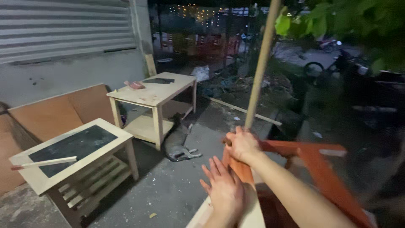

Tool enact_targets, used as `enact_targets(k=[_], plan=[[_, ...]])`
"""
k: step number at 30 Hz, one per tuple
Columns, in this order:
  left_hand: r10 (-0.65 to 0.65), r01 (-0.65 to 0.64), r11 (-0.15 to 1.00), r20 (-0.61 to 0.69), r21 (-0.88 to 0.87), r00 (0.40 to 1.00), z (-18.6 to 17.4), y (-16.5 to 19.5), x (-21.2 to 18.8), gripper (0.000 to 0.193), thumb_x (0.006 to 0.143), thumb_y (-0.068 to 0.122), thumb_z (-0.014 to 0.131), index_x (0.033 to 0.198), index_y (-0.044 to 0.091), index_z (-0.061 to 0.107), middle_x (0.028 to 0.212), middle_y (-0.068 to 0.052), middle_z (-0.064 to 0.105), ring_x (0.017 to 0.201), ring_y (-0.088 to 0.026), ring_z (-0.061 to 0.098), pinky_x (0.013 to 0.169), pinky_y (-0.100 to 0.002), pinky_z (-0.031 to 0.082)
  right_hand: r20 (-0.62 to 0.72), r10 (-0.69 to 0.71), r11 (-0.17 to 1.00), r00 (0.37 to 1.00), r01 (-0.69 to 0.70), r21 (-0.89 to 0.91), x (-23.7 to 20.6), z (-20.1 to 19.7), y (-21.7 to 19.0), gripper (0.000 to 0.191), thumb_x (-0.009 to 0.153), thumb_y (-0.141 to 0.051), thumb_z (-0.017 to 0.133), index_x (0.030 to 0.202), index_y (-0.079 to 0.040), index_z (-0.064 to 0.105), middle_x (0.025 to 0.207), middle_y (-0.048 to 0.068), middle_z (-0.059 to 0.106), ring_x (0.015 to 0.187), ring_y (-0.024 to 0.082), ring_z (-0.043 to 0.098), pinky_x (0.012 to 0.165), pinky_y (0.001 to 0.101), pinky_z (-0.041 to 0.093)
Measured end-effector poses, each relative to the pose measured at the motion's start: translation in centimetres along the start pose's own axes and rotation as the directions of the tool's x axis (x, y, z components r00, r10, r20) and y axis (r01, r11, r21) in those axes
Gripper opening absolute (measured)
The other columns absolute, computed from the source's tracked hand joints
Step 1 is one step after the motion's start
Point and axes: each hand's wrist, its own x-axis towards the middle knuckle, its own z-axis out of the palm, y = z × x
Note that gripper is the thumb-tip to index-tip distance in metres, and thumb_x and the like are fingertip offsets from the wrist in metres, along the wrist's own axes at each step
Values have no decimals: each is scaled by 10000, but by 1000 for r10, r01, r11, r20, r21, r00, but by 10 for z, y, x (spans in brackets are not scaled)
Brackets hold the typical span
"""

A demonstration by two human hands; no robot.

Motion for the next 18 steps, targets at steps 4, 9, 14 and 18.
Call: enact_targets(k=[4,9,14,18], plan=[[-51,50,999,40,7,998,-14,11,-13,804,983,406,485,1580,17,113,1670,-189,146,1544,-468,36,1171,-731,87,100,7,991,995,-21,134,-66,-33,-3,393,841,-496,673,1186,-310,712,1322,163,529,1220,398,574,999,520,509],[-148,168,985,355,-27,923,-25,12,-51,868,989,405,514,1621,56,33,1701,-188,69,1564,-465,1,1179,-735,104,205,-45,987,978,11,161,-132,-72,-5,631,789,-514,749,1391,-387,609,1495,144,407,1293,453,460,1036,528,457],[-48,64,996,256,-57,965,-25,9,-64,843,1007,392,519,1601,30,43,1681,-212,91,1551,-478,17,1168,-734,110,281,4,985,960,-53,166,-145,-76,-9,588,837,-485,713,1406,-460,566,1431,97,442,1337,394,442,1121,478,430],[-58,78,994,228,-82,972,-14,8,-57,882,971,367,567,1602,42,43,1678,-193,110,1551,-458,53,1177,-707,136,140,-57,973,989,24,228,-115,-48,-6,454,830,-471,733,1272,-371,710,1420,9,491,1366,317,431,1109,477,418]])
